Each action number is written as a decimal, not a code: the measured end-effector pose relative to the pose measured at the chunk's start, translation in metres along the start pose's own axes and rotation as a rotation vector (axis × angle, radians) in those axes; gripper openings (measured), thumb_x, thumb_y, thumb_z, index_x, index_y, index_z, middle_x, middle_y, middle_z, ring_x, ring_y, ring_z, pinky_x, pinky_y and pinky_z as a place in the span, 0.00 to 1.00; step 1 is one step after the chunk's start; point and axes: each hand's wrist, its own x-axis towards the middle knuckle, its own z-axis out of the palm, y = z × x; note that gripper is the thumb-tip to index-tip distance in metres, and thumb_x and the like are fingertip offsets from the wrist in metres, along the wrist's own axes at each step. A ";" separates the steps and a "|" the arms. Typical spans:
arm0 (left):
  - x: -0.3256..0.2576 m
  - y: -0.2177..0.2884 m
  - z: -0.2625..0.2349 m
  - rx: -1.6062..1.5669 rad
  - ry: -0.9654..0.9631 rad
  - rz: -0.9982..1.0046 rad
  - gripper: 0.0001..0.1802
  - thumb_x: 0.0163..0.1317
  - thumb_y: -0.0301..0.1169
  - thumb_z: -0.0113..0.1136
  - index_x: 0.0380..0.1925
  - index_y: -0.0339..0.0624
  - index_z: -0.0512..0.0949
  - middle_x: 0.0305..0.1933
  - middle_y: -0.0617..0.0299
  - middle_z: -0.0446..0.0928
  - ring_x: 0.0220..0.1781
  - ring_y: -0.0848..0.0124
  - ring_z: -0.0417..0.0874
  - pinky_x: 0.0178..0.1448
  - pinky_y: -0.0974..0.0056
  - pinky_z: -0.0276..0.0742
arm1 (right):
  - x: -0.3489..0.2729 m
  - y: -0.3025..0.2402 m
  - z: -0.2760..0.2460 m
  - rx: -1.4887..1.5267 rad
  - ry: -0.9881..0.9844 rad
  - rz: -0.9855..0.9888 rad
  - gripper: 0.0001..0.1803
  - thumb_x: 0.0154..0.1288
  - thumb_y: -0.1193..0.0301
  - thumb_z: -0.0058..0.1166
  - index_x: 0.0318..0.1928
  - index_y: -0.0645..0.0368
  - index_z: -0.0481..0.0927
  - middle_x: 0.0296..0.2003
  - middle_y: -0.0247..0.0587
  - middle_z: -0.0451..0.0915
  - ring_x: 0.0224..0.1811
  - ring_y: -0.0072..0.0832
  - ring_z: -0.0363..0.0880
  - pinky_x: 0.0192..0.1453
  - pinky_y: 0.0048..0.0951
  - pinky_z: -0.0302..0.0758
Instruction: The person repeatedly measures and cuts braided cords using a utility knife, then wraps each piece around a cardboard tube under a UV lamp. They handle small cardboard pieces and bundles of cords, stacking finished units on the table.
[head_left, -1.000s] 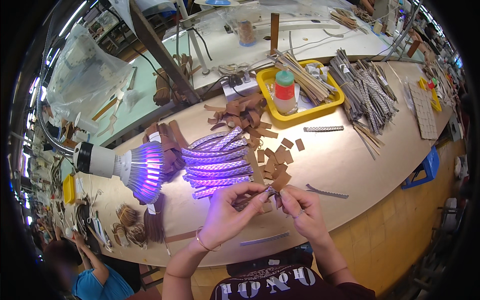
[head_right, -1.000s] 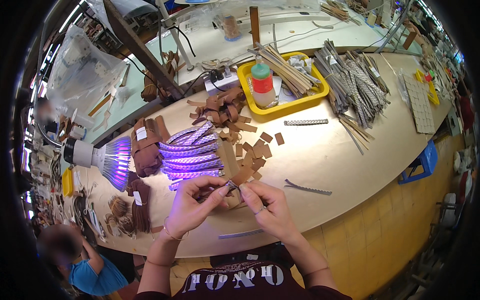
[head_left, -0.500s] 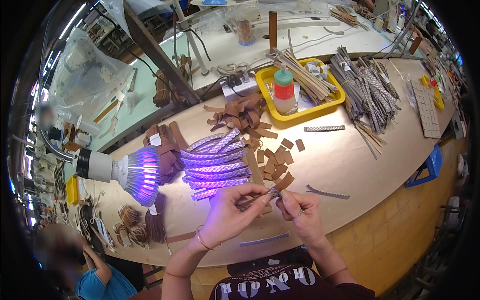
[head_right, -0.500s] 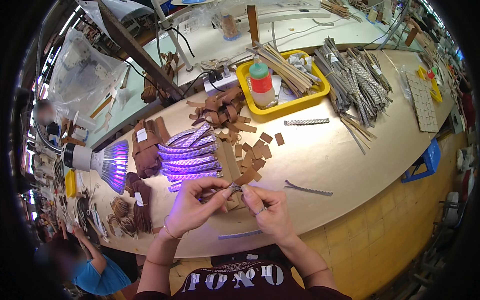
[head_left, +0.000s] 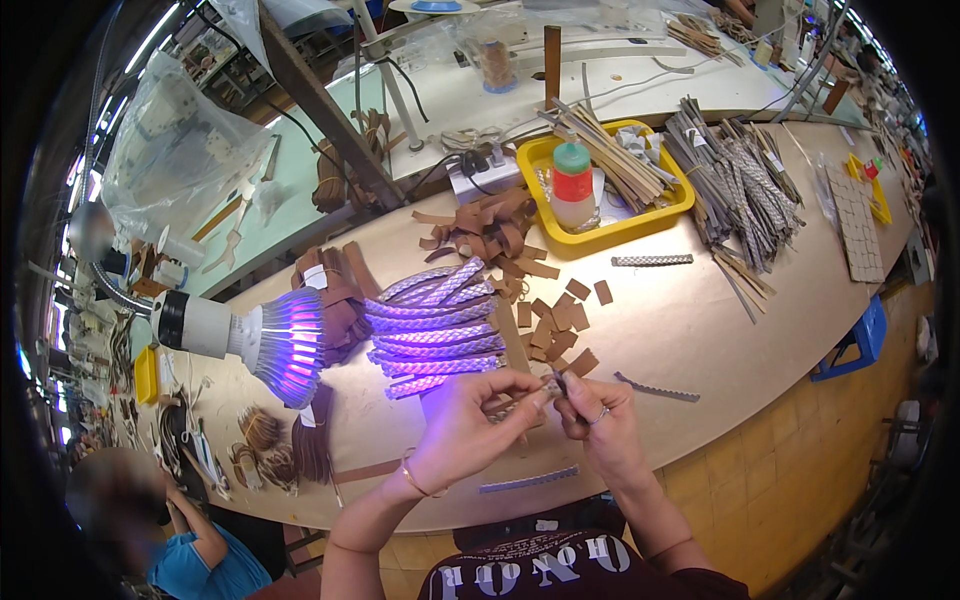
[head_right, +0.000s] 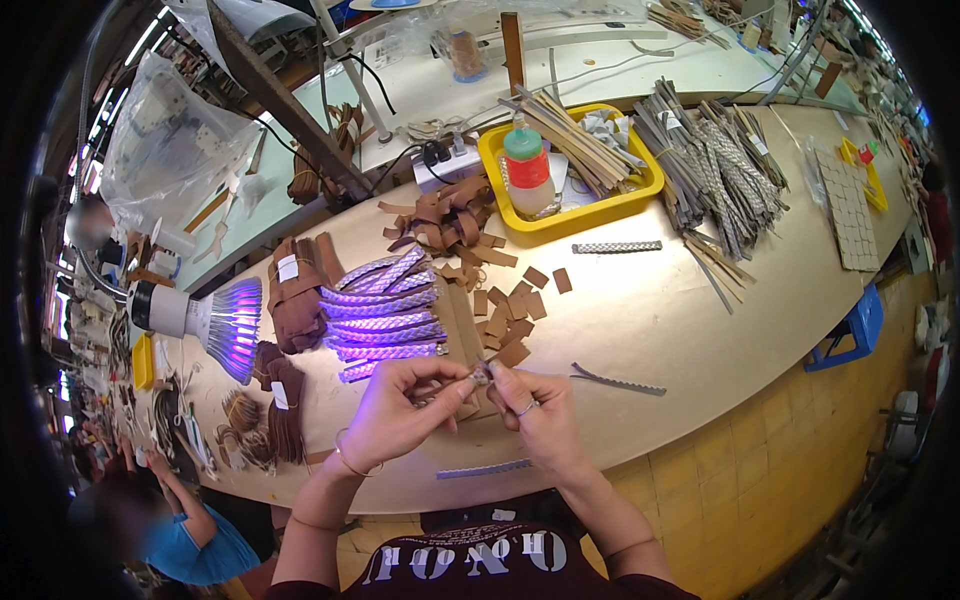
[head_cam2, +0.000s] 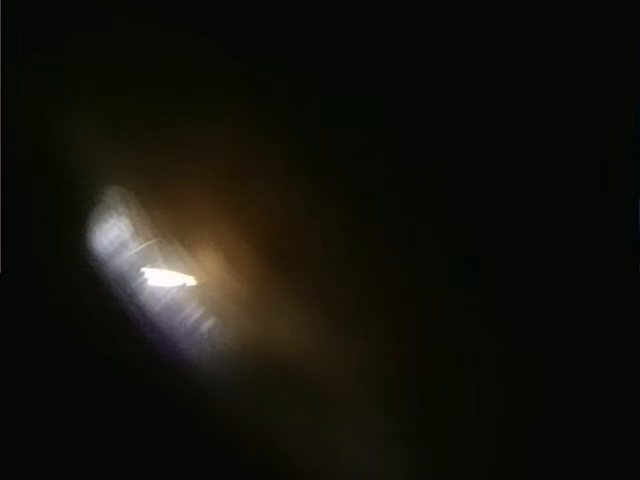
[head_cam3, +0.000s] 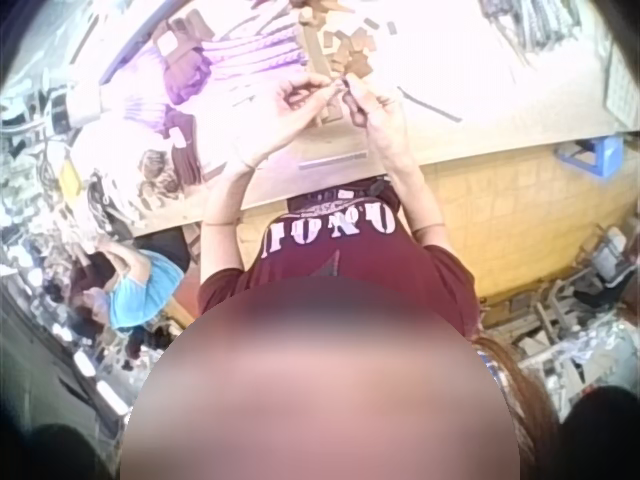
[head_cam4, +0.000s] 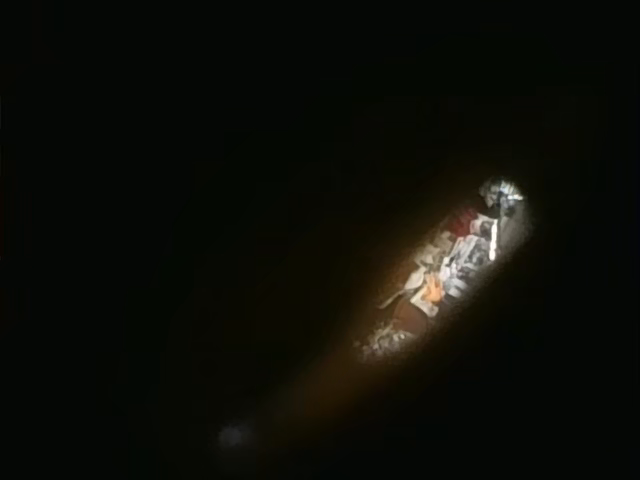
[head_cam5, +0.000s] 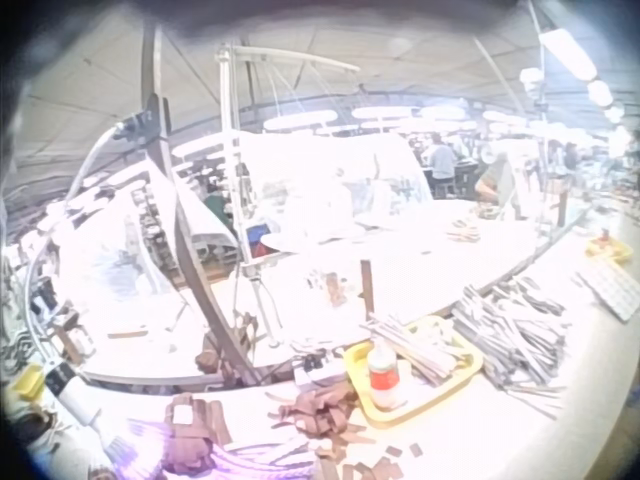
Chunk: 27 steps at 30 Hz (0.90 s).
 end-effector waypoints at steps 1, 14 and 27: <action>-0.002 0.002 0.000 0.156 0.047 0.122 0.08 0.64 0.26 0.61 0.41 0.33 0.82 0.32 0.63 0.81 0.28 0.79 0.79 0.32 0.72 0.75 | 0.003 0.001 -0.001 0.006 0.048 0.042 0.17 0.75 0.64 0.49 0.32 0.63 0.81 0.19 0.24 0.66 0.18 0.11 0.54 0.21 0.18 0.51; 0.043 0.011 -0.047 0.950 0.416 0.616 0.08 0.60 0.30 0.62 0.37 0.41 0.84 0.29 0.57 0.77 0.33 0.58 0.77 0.43 0.57 0.70 | 0.032 0.002 -0.061 -0.799 0.391 -0.140 0.22 0.66 0.66 0.60 0.56 0.63 0.76 0.19 0.25 0.67 0.18 0.11 0.56 0.21 0.19 0.53; -0.064 -0.067 -0.023 1.037 0.489 0.926 0.13 0.49 0.20 0.64 0.34 0.48 0.81 0.39 0.63 0.80 0.42 0.61 0.81 0.51 0.55 0.72 | -0.018 -0.004 -0.121 -1.379 0.407 -0.168 0.17 0.54 0.68 0.69 0.41 0.64 0.81 0.43 0.44 0.75 0.41 0.38 0.78 0.44 0.37 0.74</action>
